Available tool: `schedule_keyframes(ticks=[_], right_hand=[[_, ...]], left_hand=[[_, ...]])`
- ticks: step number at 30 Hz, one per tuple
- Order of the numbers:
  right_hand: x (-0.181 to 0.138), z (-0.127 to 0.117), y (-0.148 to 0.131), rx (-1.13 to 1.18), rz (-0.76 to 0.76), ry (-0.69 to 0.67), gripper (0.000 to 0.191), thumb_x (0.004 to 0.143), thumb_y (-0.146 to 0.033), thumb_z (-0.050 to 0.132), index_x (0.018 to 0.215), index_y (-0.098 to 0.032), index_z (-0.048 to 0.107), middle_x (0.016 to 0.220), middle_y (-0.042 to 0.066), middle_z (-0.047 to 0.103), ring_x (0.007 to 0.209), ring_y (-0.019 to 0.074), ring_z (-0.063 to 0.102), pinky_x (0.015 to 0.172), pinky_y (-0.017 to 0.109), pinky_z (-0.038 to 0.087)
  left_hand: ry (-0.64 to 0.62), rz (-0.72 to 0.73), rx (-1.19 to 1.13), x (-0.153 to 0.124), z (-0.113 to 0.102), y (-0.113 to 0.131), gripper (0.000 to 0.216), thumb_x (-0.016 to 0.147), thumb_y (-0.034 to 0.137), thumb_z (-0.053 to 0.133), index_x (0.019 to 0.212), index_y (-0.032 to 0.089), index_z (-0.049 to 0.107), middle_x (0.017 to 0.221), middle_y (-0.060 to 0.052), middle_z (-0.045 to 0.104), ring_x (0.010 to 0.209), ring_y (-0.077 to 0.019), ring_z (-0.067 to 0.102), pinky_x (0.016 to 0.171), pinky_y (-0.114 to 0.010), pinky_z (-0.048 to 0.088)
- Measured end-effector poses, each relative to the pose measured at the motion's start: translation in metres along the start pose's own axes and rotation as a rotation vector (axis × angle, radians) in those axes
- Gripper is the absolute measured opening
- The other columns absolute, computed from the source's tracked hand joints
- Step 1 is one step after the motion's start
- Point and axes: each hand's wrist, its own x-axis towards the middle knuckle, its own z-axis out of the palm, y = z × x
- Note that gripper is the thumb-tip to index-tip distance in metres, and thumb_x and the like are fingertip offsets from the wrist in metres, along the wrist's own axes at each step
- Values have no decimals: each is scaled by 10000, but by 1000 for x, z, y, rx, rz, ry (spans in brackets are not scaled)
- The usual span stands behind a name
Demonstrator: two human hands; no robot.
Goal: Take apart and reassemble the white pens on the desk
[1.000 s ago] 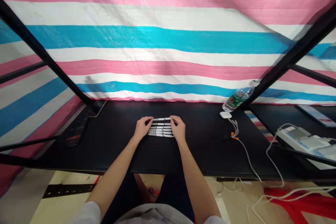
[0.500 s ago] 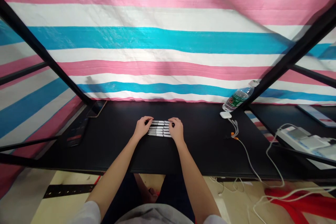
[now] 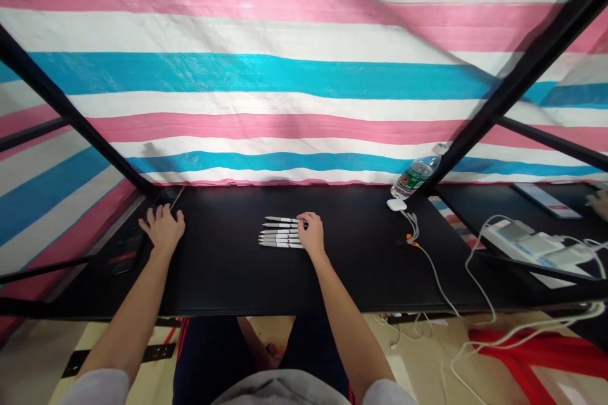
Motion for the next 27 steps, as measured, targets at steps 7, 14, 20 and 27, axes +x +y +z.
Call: schedule_keyframes(ticks=[7,14,20,27], right_hand=[[-1,-3,-3,2,19,-18,240,788,-166,471,782,-210,707,920,84,681,903,243,596,875,395,458],[0,-6,-5,-22,14,-24,239,787,-154,457,784,-199,692,916,74,687,897,231,604,857,377,473],[0,-5,-4,-25,7,-11,238,793,-159,456,774,-204,689,909,73,689,899,228,613,860,371,483],[0,-6,-3,-21,-1,-15,236,790,-166,455,776,-206,687,913,73,687,905,230,610,862,375,485]], left_hand=[[74,-71,76,4,2,-10,528,847,291,441,1311,43,489,1487,-281,310,1417,-410,190,1105,-644,115],[80,-108,121,11,5,-20,509,845,303,460,1278,48,548,1470,-275,349,1428,-390,201,1125,-616,116],[50,-107,153,12,10,-24,483,871,331,438,1259,86,590,1473,-263,353,1412,-399,232,1115,-629,137],[60,-73,155,13,12,-27,482,873,321,445,1283,107,580,1464,-255,362,1404,-403,246,1112,-630,147]])
